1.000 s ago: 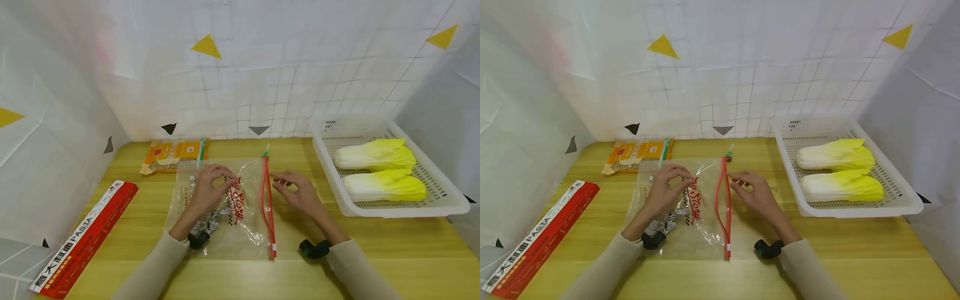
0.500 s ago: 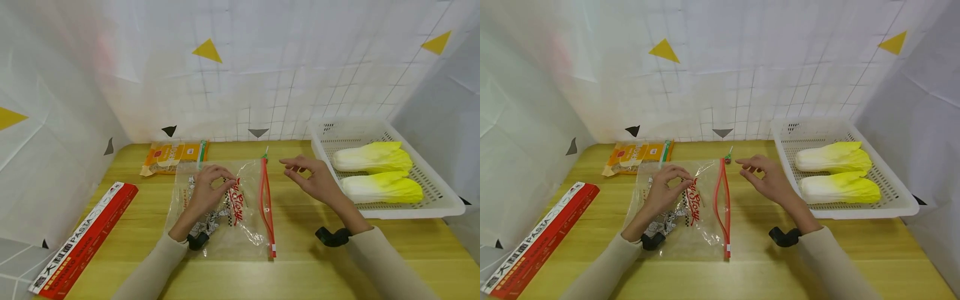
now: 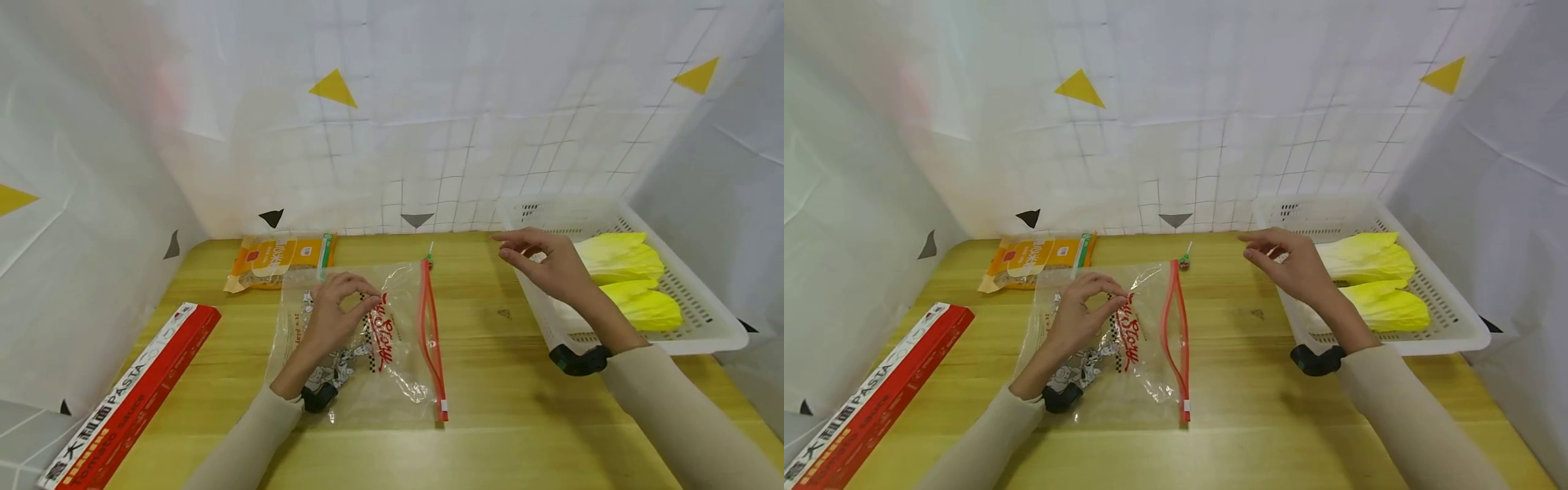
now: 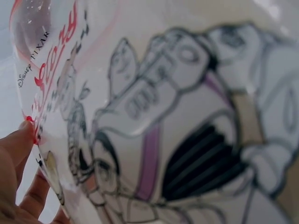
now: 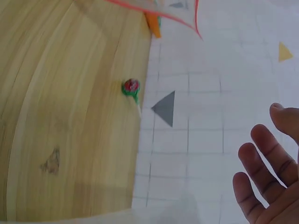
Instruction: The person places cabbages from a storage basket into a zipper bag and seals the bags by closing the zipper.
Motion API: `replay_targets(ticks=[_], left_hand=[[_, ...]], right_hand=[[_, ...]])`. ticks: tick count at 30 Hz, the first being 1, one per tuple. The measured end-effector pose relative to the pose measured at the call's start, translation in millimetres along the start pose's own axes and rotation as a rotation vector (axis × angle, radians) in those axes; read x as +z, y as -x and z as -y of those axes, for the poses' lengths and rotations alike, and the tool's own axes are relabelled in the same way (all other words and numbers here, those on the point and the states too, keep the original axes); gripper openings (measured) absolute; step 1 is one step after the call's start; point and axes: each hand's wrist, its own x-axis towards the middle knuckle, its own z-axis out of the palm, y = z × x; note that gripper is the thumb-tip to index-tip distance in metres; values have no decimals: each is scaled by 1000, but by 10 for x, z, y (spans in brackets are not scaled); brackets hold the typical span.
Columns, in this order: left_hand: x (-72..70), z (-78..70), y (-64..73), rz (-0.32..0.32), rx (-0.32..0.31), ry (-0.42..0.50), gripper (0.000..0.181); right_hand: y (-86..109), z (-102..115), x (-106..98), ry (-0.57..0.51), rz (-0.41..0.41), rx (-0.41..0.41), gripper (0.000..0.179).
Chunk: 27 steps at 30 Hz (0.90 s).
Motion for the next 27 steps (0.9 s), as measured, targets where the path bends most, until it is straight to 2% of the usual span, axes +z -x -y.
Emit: replay_targets(ticks=[7,15,22,27], left_hand=[[-25,-21,7,1,-7,-1,5],[-33,-22,-2,0,-24,8,5],[-46,-38,1,2,-35,16,6],[-52,-45,-3,2,-30,24,6]], right_hand=[[-2,-85,-190,17,29,120,31],[-26,-151,-438,-36,41,238,31],[-44,-433,-689,51,47,286,33],[4,-652,-880,121,86,307,35]])
